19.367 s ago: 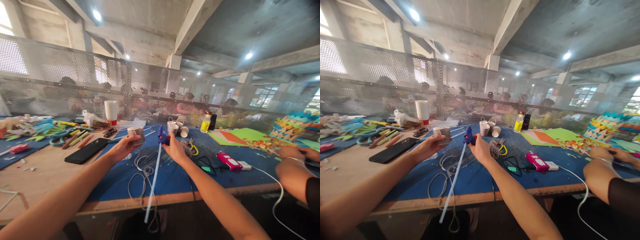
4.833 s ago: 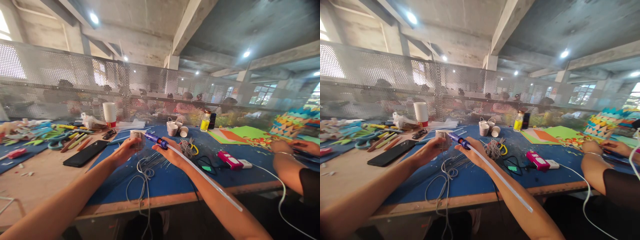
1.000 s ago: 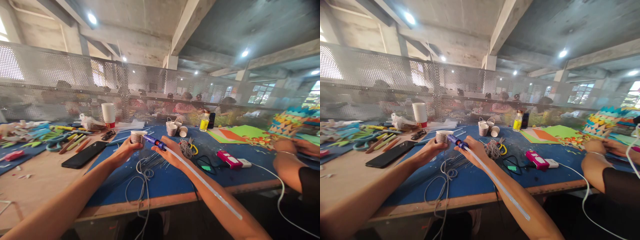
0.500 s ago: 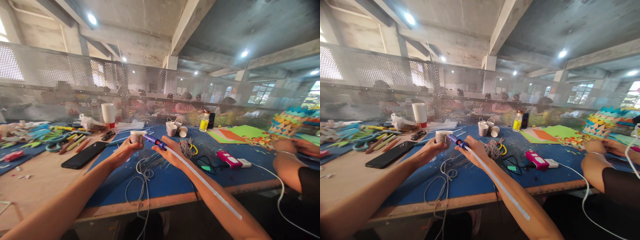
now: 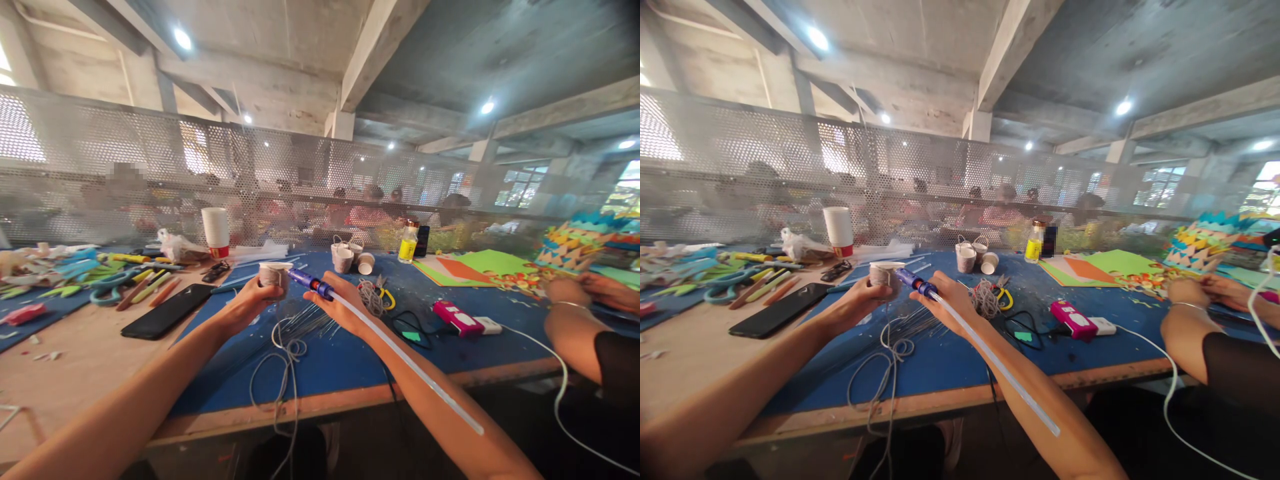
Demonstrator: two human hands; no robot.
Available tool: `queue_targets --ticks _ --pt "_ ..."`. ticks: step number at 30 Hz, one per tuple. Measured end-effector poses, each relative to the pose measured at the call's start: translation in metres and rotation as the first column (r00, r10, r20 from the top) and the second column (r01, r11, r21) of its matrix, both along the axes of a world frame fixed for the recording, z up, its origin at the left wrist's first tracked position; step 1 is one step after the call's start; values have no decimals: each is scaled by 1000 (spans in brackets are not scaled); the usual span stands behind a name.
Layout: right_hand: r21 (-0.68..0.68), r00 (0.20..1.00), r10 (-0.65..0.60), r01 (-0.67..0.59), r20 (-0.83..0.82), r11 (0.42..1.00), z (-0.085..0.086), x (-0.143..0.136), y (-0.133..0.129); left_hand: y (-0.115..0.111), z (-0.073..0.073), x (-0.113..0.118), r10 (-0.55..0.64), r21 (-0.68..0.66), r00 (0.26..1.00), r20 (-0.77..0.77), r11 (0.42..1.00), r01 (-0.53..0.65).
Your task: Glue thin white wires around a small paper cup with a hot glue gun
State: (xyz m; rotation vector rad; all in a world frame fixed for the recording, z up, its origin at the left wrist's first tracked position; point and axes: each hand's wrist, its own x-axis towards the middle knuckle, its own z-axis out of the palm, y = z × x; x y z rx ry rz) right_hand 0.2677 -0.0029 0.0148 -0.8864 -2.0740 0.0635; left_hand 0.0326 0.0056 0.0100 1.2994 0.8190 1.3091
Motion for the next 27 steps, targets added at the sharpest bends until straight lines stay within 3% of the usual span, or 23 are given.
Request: queue_targets --ticks 17,27 --pt "4 1000 24 -24 -5 1000 3 2 -2 1 -1 -5 -74 -18 997 -9 997 74" --pt "4 1000 0 0 -29 1000 0 5 5 -1 6 -5 -22 -75 997 81 997 28"
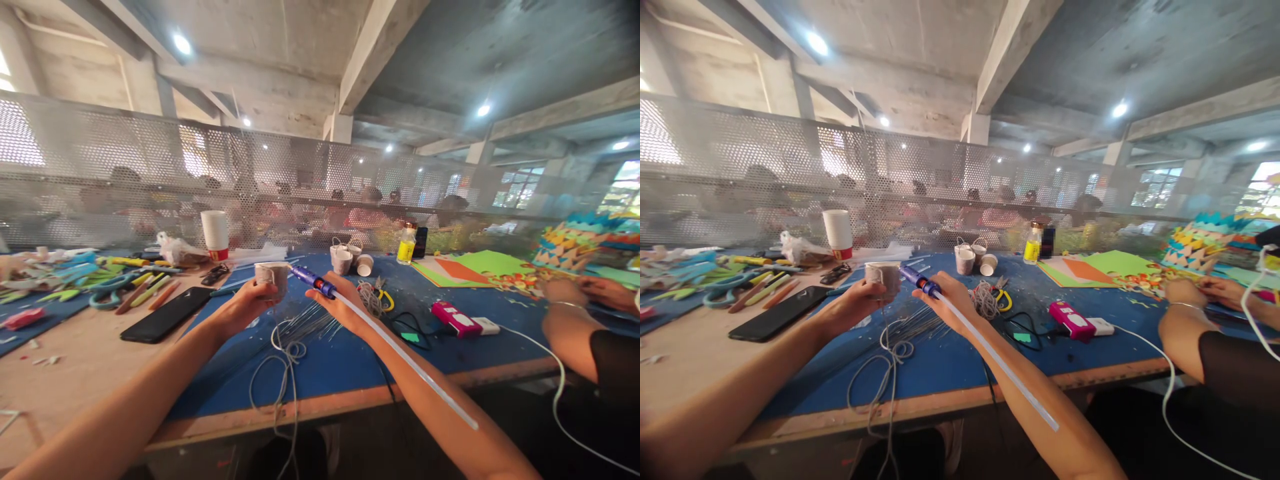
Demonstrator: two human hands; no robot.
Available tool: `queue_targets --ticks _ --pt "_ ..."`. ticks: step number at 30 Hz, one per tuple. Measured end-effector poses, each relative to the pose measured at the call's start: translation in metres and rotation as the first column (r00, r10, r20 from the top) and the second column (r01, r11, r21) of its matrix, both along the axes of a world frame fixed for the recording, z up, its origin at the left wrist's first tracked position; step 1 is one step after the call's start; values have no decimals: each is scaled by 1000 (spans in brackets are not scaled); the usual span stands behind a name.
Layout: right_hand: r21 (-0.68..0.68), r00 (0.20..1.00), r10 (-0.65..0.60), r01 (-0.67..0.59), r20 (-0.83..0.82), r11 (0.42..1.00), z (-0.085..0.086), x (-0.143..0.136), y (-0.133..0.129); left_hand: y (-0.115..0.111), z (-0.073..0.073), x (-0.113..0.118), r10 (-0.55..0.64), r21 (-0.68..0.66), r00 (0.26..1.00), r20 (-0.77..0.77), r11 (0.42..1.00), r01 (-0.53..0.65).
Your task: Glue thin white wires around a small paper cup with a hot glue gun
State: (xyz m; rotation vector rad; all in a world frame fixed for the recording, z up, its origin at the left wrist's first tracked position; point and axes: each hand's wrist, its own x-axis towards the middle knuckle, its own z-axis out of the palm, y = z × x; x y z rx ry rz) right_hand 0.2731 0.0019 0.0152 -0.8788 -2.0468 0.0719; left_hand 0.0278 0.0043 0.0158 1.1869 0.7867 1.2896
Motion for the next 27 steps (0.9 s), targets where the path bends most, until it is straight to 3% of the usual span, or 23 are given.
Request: queue_targets --ticks 6,9,16,27 --pt "-90 956 -263 275 131 957 -3 1 5 -2 5 -2 48 -45 996 79 998 -45" --pt "-114 917 -318 352 240 929 -9 3 11 -1 2 -6 42 -34 995 86 999 -40" --pt "-253 878 -179 315 445 915 -20 18 27 0 0 -8 19 -27 991 130 1000 -16" --pt "-356 845 -62 290 532 888 -28 38 51 1 -2 -6 -9 -14 995 99 1000 10"
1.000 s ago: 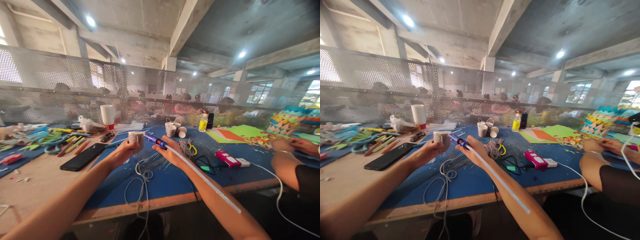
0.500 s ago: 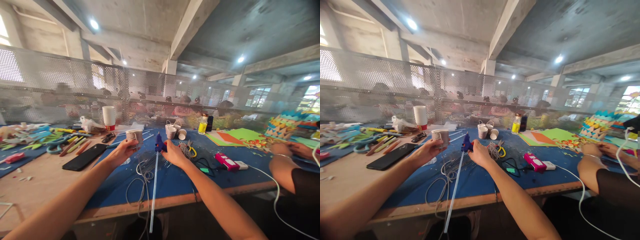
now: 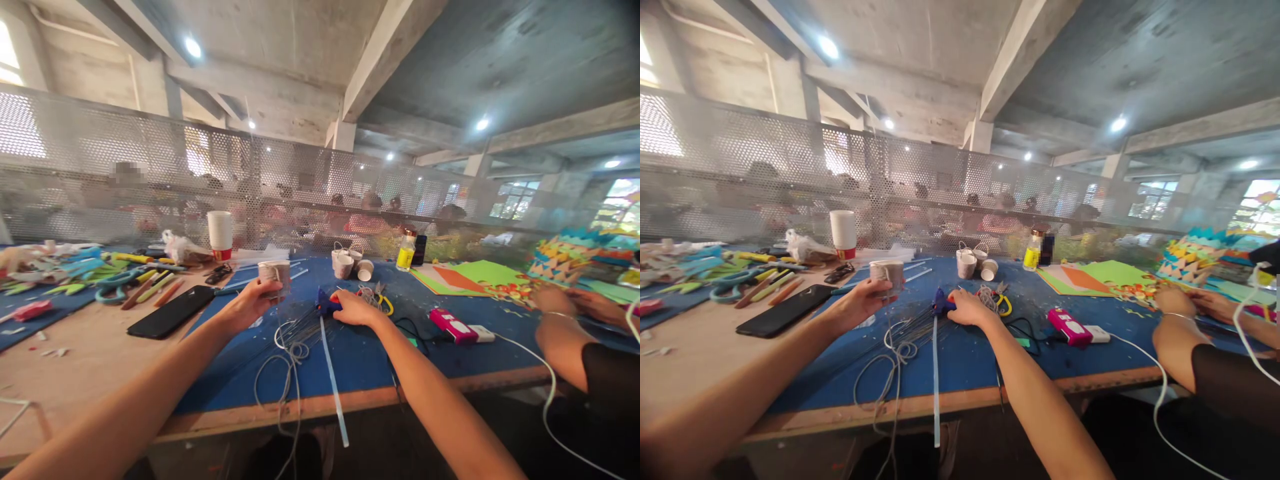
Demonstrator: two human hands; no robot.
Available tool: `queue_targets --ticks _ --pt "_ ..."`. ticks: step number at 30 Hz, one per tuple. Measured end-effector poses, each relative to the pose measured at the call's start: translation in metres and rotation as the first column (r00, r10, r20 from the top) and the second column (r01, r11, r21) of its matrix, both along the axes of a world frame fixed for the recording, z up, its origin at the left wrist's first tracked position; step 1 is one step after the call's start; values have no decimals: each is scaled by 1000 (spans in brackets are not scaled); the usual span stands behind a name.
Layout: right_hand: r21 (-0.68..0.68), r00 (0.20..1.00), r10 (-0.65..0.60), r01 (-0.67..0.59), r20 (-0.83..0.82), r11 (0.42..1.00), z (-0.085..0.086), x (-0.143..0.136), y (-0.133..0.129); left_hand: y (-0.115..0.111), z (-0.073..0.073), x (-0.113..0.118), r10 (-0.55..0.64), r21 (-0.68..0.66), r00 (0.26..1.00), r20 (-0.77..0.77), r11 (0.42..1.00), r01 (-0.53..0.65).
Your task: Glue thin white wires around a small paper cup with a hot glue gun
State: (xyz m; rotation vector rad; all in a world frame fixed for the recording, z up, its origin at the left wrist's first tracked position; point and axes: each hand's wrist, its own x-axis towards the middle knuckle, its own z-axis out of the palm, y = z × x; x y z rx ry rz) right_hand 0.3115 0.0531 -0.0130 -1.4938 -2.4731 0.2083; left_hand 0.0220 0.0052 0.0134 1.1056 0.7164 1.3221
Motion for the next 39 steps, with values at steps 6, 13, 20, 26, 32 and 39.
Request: queue_targets --ticks 6,13,20,26,32,39 --pt "131 979 31 -5 -199 991 20 -13 -18 -1 -3 2 15 -44 1000 -11 999 -16" --pt "262 788 292 -172 -542 950 40 -84 -43 -8 3 10 -74 0 997 4 997 74" --pt "367 751 287 -64 -594 928 29 -102 -32 -7 -5 12 -106 62 994 -39 992 108" --pt "279 681 257 -80 -685 957 30 -94 -34 -9 -4 17 -100 47 990 -102 993 105" --pt "172 540 196 -95 -818 980 34 -87 -35 -8 -5 18 -126 31 987 -104 991 130" --pt "138 391 200 -181 -898 974 37 -86 -36 -8 -6 17 -151 37 980 -126 987 157"
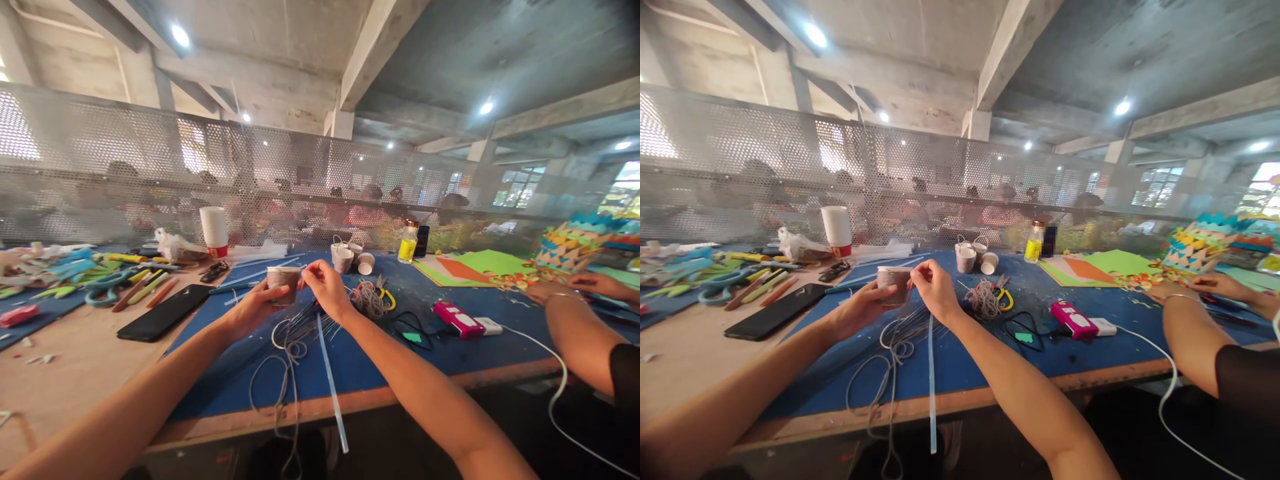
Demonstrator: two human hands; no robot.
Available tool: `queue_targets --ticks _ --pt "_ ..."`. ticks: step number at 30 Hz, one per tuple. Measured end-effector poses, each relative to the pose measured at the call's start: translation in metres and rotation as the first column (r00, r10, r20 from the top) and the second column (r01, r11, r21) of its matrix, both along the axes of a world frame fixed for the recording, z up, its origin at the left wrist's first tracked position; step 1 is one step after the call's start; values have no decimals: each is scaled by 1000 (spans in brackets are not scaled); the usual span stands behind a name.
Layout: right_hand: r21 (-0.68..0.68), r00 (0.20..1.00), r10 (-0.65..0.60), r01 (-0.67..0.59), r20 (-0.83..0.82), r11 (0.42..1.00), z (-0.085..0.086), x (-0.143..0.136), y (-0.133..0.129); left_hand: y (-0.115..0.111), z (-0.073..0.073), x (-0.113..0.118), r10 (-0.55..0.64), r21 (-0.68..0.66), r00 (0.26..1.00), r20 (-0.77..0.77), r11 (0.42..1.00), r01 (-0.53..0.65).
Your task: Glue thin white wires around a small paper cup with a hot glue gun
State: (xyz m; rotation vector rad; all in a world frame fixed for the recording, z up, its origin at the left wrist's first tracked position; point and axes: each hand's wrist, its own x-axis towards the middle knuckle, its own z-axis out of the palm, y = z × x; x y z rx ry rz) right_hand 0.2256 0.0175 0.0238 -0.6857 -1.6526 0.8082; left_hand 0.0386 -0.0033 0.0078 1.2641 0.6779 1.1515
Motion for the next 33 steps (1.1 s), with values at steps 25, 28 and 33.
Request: queue_targets --ticks 25,28,33 --pt "6 996 -77 77 35 997 -1 3 1 -4 3 0 -33 -21 999 2 999 33" --pt "-2 995 -87 87 51 996 -1 3 1 -5 4 0 -27 -24 1000 1 999 27" --pt "2 995 -81 81 59 997 -1 3 1 -3 3 -1 -39 -19 999 24 999 39"
